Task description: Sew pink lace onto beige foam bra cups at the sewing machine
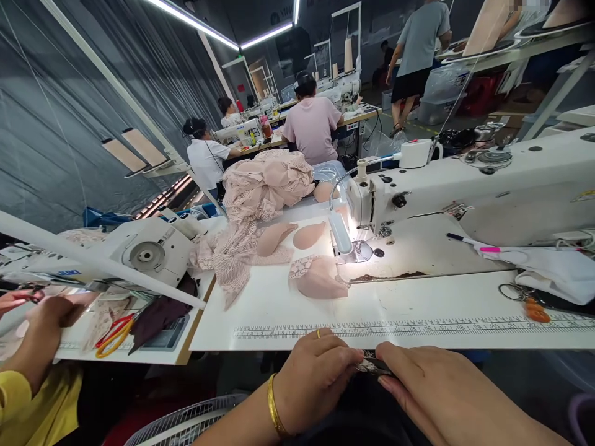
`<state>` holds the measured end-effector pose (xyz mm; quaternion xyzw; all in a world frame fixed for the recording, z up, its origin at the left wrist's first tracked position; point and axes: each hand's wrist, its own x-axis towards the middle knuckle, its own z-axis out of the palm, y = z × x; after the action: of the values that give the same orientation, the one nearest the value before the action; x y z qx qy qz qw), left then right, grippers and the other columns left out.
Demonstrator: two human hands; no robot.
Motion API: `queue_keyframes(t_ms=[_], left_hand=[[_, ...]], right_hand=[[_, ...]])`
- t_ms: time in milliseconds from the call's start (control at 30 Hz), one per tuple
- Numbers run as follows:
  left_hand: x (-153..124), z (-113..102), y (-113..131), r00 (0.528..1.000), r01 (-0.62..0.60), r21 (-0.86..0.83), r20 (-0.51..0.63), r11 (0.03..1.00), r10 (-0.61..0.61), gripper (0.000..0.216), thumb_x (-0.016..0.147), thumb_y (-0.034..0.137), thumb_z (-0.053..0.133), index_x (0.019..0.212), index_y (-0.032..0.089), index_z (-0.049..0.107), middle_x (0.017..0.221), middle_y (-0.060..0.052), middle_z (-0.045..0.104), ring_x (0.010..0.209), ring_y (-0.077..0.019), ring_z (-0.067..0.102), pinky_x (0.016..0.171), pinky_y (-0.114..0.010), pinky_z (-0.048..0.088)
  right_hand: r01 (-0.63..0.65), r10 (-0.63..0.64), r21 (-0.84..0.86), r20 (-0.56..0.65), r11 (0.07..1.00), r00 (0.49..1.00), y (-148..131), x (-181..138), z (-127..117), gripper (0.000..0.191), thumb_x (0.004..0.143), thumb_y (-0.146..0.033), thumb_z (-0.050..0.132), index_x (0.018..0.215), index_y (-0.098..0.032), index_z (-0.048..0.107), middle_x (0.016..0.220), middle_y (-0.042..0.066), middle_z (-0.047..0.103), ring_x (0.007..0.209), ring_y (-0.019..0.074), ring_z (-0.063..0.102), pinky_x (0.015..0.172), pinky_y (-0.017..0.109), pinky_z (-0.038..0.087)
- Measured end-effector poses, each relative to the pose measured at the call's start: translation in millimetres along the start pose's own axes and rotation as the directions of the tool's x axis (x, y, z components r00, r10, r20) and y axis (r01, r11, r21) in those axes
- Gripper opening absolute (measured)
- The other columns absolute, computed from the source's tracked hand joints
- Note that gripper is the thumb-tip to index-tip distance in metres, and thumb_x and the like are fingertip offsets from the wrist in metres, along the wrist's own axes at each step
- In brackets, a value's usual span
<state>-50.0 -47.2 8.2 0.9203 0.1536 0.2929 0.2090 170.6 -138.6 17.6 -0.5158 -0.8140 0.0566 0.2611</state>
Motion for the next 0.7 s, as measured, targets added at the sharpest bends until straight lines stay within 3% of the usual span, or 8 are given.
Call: queue_keyframes(t_ms=[133, 233, 333, 400, 500, 600, 700], left_hand=[[0.0, 3.2, 2.3, 0.999, 0.029, 0.029, -0.025, 0.999, -0.029, 0.018, 0.097, 0.011, 0.056, 0.111, 0.02, 0.063, 0.085, -0.004, 0.076, 0.072, -0.0165, 0.066, 0.07, -0.028, 0.052], [-0.2, 6.3, 3.9, 0.987, 0.138, -0.015, -0.077, 0.99, -0.139, 0.012, 0.096, 0.014, 0.061, 0.105, 0.02, 0.067, 0.082, -0.002, 0.075, 0.07, -0.0155, 0.067, 0.068, -0.025, 0.052], [0.3, 7.5, 5.0, 0.955, 0.275, -0.138, -0.077, 0.952, -0.287, 0.005, 0.093, 0.017, 0.067, 0.094, 0.019, 0.072, 0.074, -0.001, 0.073, 0.064, -0.013, 0.065, 0.065, -0.022, 0.05], [0.5, 6.6, 5.3, 0.92, 0.373, -0.269, -0.017, 0.888, -0.392, 0.006, 0.091, 0.02, 0.071, 0.086, 0.018, 0.074, 0.07, -0.001, 0.073, 0.061, -0.0114, 0.063, 0.063, -0.021, 0.048], [0.7, 3.4, 5.2, 0.841, 0.517, -0.465, 0.121, 0.718, -0.527, 0.011, 0.087, 0.025, 0.076, 0.08, 0.016, 0.076, 0.071, -0.003, 0.075, 0.06, -0.0111, 0.062, 0.06, -0.02, 0.046], [1.6, -1.6, 4.7, 0.762, 0.619, -0.567, 0.268, 0.543, -0.589, 0.013, 0.082, 0.027, 0.079, 0.079, 0.014, 0.077, 0.07, -0.005, 0.075, 0.062, -0.0127, 0.062, 0.061, -0.022, 0.047], [3.7, -6.8, 4.6, 0.772, 0.62, -0.545, 0.293, 0.565, -0.564, 0.013, 0.083, 0.027, 0.079, 0.081, 0.014, 0.078, 0.071, -0.005, 0.075, 0.065, -0.014, 0.064, 0.065, -0.023, 0.048]], right_hand=[[0.0, -0.001, -0.079, -0.023, 0.997, 1.0, -0.1, 0.0, 6.0, 0.017, 0.101, -0.015, 0.04, 0.092, -0.029, 0.044, 0.064, -0.007, 0.065, 0.044, 0.0193, 0.063, 0.042, 0.033, 0.04], [-0.031, 0.014, -0.135, -0.126, 0.99, 0.992, -3.5, -4.1, 21.8, 0.018, 0.105, -0.016, 0.035, 0.1, -0.024, 0.05, 0.068, -0.004, 0.065, 0.05, 0.0189, 0.065, 0.049, 0.032, 0.045], [-0.069, 0.032, -0.139, -0.255, 0.988, 0.967, -5.9, -12.0, 45.0, 0.015, 0.107, -0.018, 0.041, 0.113, -0.017, 0.055, 0.078, 0.001, 0.07, 0.061, 0.0186, 0.068, 0.06, 0.032, 0.049], [-0.068, 0.023, -0.119, -0.344, 0.991, 0.939, -6.3, -16.8, 59.6, 0.015, 0.105, -0.016, 0.048, 0.117, -0.014, 0.057, 0.087, 0.006, 0.074, 0.069, 0.0191, 0.07, 0.067, 0.032, 0.052], [-0.03, 0.006, -0.051, -0.418, 0.998, 0.908, -7.1, -19.0, 71.7, 0.016, 0.102, -0.011, 0.054, 0.118, -0.013, 0.057, 0.093, 0.009, 0.076, 0.076, 0.0194, 0.072, 0.074, 0.032, 0.054], [-0.01, 0.05, 0.107, -0.374, 0.994, 0.926, -10.4, -14.5, 68.0, 0.014, 0.104, -0.013, 0.051, 0.117, -0.017, 0.055, 0.087, 0.004, 0.073, 0.071, 0.0165, 0.07, 0.068, 0.028, 0.056], [-0.082, 0.163, 0.364, -0.199, 0.928, 0.966, -14.2, -8.1, 57.6, 0.012, 0.11, -0.02, 0.038, 0.111, -0.024, 0.049, 0.075, -0.004, 0.065, 0.057, 0.0114, 0.064, 0.053, 0.021, 0.051]])
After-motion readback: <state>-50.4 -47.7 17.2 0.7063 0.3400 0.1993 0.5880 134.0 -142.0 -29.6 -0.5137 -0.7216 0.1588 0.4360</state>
